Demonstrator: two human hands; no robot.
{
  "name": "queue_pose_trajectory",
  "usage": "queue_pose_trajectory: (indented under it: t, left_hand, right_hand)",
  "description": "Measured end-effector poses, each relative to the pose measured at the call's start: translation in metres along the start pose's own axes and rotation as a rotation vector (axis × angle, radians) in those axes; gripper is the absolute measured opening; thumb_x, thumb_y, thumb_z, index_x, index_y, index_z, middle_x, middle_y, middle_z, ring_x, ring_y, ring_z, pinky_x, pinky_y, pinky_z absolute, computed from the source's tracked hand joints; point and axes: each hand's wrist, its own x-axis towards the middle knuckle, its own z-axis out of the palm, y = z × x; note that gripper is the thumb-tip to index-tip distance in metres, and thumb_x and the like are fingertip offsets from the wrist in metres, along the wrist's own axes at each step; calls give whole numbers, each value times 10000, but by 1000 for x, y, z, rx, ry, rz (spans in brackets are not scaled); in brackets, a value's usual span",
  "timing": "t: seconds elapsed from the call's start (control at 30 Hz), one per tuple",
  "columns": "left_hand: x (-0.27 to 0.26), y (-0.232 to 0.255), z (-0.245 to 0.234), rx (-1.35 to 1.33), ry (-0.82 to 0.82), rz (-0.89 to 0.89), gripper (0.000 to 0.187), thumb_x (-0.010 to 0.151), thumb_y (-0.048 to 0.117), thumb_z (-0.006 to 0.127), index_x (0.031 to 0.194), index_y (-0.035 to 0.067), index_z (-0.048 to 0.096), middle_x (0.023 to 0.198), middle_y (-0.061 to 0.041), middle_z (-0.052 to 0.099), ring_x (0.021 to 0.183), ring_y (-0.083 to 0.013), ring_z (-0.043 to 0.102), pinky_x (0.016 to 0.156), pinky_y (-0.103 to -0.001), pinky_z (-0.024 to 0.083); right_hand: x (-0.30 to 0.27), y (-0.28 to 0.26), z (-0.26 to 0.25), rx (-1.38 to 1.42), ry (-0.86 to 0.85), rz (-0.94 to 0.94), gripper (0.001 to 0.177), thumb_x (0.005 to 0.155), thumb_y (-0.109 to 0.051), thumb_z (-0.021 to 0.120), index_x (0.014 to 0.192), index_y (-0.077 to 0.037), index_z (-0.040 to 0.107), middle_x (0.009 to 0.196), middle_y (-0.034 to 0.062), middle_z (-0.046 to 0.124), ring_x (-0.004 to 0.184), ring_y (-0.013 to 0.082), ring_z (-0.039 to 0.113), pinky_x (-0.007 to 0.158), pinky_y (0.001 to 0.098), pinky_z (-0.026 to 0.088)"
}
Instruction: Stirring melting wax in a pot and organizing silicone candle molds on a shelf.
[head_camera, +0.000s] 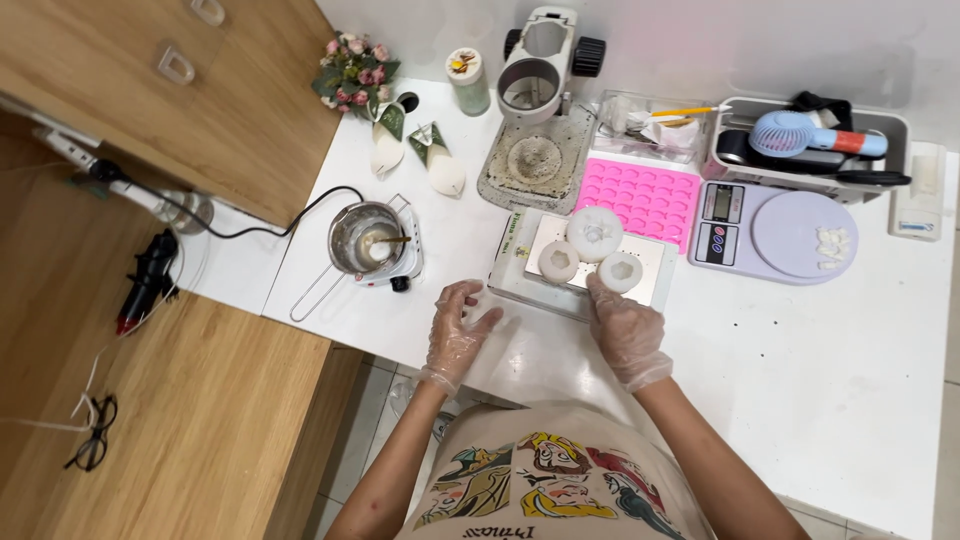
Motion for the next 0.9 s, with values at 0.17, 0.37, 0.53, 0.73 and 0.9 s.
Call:
queue_pose_trajectory:
  t: [0.17,0.37,0.53,0.73,0.9]
  left_hand:
    - [-18,1,-3,12,10,-54,477,796,317,837,1198,131,658,1244,-17,613,1016,-183,623,866,-350,578]
    - [-40,-3,-5,23,31,-49,402,810,267,832,1165,143,688,1250,-15,635,972,-189,645,876,-353,560]
    - [-58,-2,-14,-41,47,-169,356,830,262,800,1148,142,691,1197,-8,652,963,-179,642,856,-354,583]
    - [-86,-22,-15,-61,81,-238,282,875,281,773,1104,125,717,1179,-17,661,979,-177,630,867,-350,568]
    - [-101,-47,-31,-101,130,-209,255,895,275,756,1085,111,714,1107,-21,686,923,-165,655,851,-327,574]
  right_hand:
    - [2,5,-5,99,67,-55,188,927,-229,756,1097,-154,785,610,85,655,504,226,631,497,383,507]
    - [-5,9,-9,197,160,-73,118,906,-179,808,990,-100,784,676,107,686,564,246,653,543,378,515]
    - [-8,-10,-44,616,22,263,122,970,-106,737,1066,-36,763,777,95,739,598,137,673,573,293,534]
    - [14,-74,-50,820,-16,54,122,972,-105,728,1063,-25,744,806,72,728,685,77,659,648,243,528]
    - [83,-146,-35,937,-196,45,169,980,-120,726,1114,-26,767,734,49,692,620,80,591,580,252,494]
